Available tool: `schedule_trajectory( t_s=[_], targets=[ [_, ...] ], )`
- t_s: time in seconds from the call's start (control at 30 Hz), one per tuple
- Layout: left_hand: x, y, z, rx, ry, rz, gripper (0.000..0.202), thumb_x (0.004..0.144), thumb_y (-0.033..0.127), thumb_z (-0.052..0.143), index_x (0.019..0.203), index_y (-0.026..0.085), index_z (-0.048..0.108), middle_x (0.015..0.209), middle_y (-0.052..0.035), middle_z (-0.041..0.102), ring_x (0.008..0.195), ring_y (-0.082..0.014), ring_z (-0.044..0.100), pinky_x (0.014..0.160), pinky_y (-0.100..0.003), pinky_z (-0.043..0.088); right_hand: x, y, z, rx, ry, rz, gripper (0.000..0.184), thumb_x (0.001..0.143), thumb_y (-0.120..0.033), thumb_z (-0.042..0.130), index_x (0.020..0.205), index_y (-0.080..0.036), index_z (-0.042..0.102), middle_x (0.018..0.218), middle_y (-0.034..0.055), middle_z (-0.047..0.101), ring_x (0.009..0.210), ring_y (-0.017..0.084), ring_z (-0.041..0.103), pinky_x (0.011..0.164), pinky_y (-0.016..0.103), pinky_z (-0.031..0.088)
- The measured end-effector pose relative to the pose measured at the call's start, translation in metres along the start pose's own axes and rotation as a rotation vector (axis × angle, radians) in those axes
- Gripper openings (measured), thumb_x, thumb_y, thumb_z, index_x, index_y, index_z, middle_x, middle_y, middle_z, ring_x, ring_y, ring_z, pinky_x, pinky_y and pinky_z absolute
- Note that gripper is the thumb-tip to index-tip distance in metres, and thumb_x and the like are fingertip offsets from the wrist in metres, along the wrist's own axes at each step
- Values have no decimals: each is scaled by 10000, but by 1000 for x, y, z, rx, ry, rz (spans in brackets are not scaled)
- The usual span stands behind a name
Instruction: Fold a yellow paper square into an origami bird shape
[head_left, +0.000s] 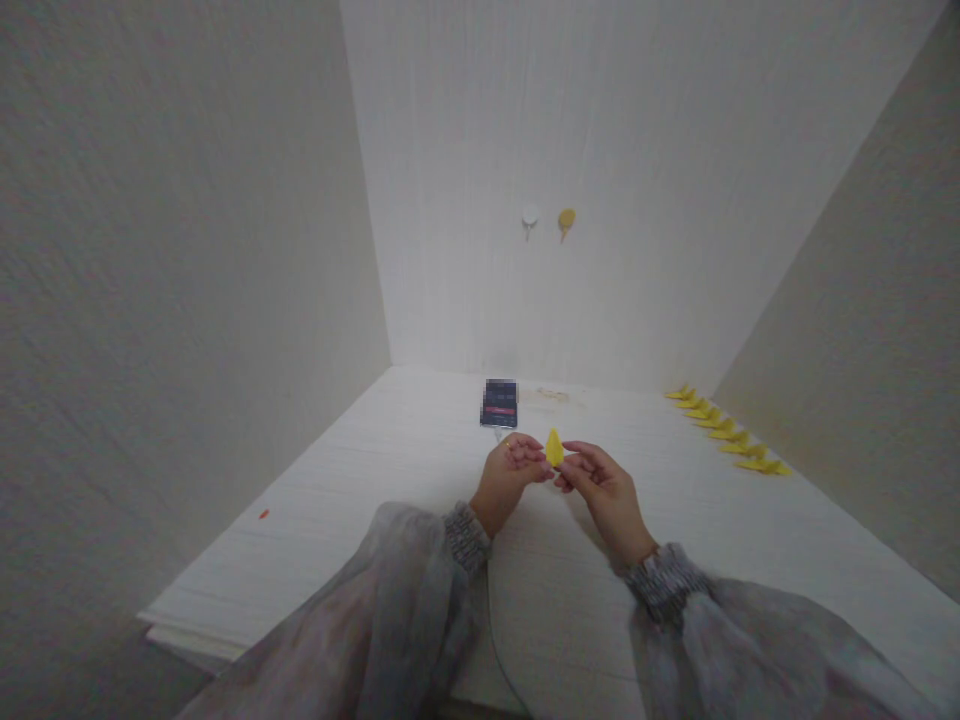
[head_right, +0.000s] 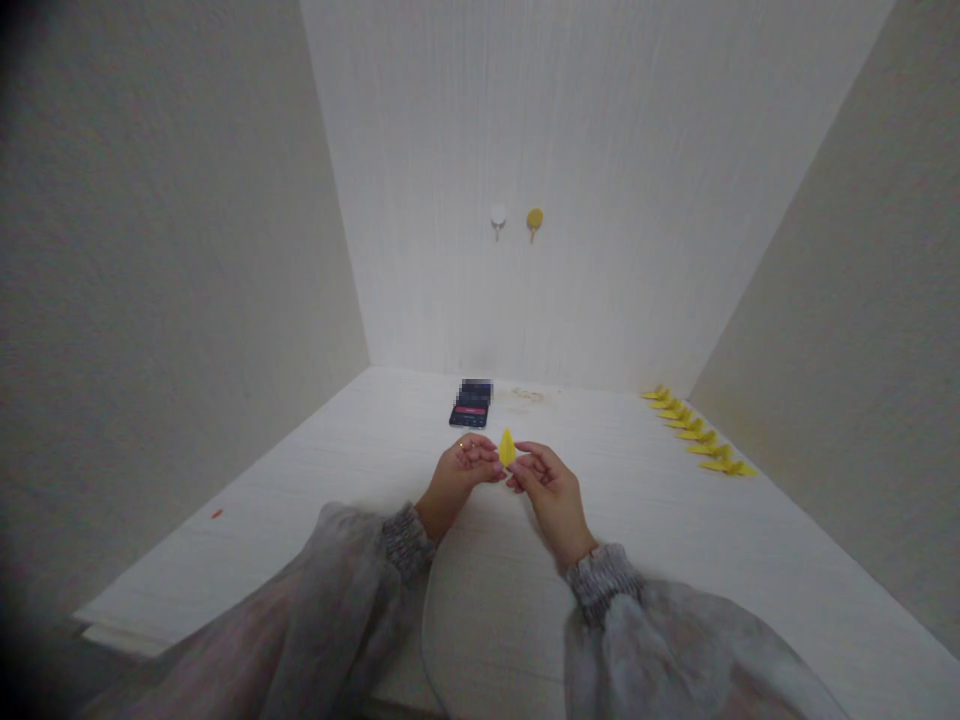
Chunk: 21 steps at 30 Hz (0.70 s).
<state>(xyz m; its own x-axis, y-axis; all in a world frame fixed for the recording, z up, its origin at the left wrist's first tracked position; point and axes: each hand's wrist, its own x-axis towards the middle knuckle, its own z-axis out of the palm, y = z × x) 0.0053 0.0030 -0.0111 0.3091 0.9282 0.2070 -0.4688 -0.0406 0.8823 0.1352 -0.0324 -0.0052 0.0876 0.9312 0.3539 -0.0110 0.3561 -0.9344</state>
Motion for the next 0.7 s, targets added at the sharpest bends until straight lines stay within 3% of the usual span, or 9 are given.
schedule_trajectory(
  t_s=[0.7],
  targets=[
    [1, 1, -2, 66, 1, -46, 309, 516, 202, 680, 764, 126, 512, 647, 18, 557, 509, -76, 536, 516, -215, 433, 0, 6, -3, -15, -15, 4, 268, 652, -325, 619, 863, -200, 513, 675, -5, 585, 529, 116, 551, 503, 251, 429]
  ],
)
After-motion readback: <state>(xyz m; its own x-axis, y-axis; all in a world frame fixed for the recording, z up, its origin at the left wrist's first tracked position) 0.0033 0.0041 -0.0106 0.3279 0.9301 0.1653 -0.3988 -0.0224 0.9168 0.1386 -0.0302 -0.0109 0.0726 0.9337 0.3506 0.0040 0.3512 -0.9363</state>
